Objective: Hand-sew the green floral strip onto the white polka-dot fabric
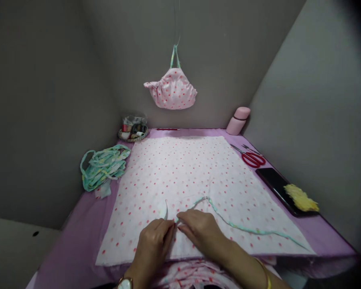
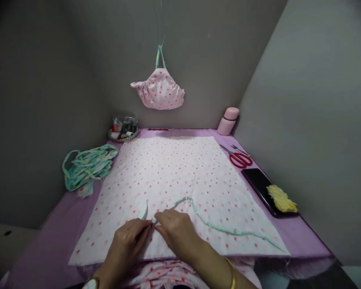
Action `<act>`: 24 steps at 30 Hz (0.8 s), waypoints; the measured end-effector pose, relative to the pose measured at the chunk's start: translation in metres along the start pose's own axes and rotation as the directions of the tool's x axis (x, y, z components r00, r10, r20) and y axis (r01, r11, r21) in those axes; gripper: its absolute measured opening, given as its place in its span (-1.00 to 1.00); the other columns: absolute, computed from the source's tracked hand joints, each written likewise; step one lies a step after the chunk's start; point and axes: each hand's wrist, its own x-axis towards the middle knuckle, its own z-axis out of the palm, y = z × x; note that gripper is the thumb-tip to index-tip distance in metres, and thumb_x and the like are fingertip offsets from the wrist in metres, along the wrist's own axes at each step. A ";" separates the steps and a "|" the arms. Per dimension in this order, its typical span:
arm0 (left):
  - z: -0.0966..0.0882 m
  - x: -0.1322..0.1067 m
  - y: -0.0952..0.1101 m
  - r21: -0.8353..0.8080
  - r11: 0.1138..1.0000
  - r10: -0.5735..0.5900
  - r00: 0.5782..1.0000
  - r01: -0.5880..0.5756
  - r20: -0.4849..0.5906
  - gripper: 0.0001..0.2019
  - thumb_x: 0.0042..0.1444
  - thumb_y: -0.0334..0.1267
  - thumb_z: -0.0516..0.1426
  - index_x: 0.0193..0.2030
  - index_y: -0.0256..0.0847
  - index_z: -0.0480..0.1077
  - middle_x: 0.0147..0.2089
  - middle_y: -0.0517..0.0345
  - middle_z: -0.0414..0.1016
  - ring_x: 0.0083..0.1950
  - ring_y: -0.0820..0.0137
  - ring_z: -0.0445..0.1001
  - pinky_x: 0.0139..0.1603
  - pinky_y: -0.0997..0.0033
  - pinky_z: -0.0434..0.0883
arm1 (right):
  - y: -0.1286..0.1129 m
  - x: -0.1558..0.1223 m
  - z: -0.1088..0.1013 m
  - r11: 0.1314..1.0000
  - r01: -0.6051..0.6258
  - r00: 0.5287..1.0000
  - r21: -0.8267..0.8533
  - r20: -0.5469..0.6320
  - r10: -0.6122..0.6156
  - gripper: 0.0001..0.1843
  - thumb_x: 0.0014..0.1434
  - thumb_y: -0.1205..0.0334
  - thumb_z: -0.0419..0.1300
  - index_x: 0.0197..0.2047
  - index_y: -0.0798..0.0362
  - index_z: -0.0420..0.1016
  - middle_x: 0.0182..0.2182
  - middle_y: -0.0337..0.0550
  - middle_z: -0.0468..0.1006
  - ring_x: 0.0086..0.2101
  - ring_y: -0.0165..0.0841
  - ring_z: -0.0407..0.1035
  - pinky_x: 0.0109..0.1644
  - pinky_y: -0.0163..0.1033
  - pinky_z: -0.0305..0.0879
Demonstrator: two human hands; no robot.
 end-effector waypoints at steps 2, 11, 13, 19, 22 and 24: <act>0.000 0.000 0.000 -0.009 1.000 0.012 1.000 -0.012 0.002 -0.84 0.23 -0.35 0.01 -0.25 -0.21 0.41 -0.42 0.10 0.50 -0.40 0.35 0.48 -0.36 0.40 0.42 | -0.005 -0.001 0.014 0.998 0.017 1.000 -0.059 -0.016 -0.018 -0.84 0.25 0.34 0.03 -0.23 0.06 0.44 -0.43 -0.14 0.50 -0.40 -0.31 0.38 -0.34 -0.27 0.19; -0.011 -0.005 -0.007 0.061 0.995 0.073 0.995 -0.077 0.074 -0.83 0.21 -0.38 0.01 -0.22 -0.21 0.43 -0.37 0.06 0.52 -0.39 0.30 0.49 -0.36 0.34 0.46 | 0.001 -0.007 0.024 0.994 0.047 0.997 -0.099 -0.048 -0.052 -0.78 0.22 0.40 0.02 -0.39 0.05 0.43 -0.55 -0.20 0.42 -0.50 -0.35 0.30 -0.43 -0.28 0.08; -0.020 -0.007 -0.012 0.077 0.994 0.068 0.994 -0.075 0.084 -0.83 0.20 -0.36 0.02 -0.21 -0.21 0.44 -0.36 0.06 0.54 -0.38 0.30 0.50 -0.36 0.34 0.47 | 0.001 -0.006 0.023 0.995 0.050 0.997 -0.089 -0.048 -0.054 -0.78 0.22 0.40 0.01 -0.38 0.06 0.45 -0.55 -0.19 0.43 -0.50 -0.35 0.31 -0.43 -0.29 0.08; -0.051 -0.014 -0.032 0.004 0.991 -0.131 0.987 0.131 0.092 -0.84 0.17 -0.30 0.05 -0.29 -0.13 0.48 -0.37 0.15 0.57 -0.34 0.34 0.54 -0.33 0.44 0.44 | 0.003 -0.004 0.023 0.998 0.031 0.998 -0.051 -0.061 -0.034 -0.78 0.19 0.42 0.03 -0.38 0.08 0.47 -0.55 -0.18 0.46 -0.49 -0.35 0.35 -0.43 -0.30 0.08; -0.059 -0.018 -0.040 -0.047 0.961 -0.263 0.951 0.273 0.162 -0.83 0.15 -0.27 0.06 -0.34 -0.10 0.48 -0.41 0.23 0.57 -0.40 0.38 0.53 -0.41 0.51 0.39 | 0.003 -0.004 0.024 0.998 0.032 0.998 -0.052 -0.058 -0.035 -0.78 0.20 0.41 0.02 -0.38 0.08 0.47 -0.55 -0.18 0.46 -0.49 -0.36 0.34 -0.43 -0.31 0.08; -0.060 -0.019 -0.041 -0.036 0.929 -0.351 0.910 0.367 0.219 -0.82 0.14 -0.24 0.05 -0.37 -0.09 0.48 -0.47 0.26 0.56 -0.46 0.40 0.51 -0.48 0.54 0.34 | 0.003 -0.004 0.024 0.998 0.033 0.998 -0.054 -0.056 -0.036 -0.78 0.20 0.41 0.02 -0.38 0.08 0.47 -0.55 -0.18 0.46 -0.49 -0.36 0.34 -0.43 -0.31 0.08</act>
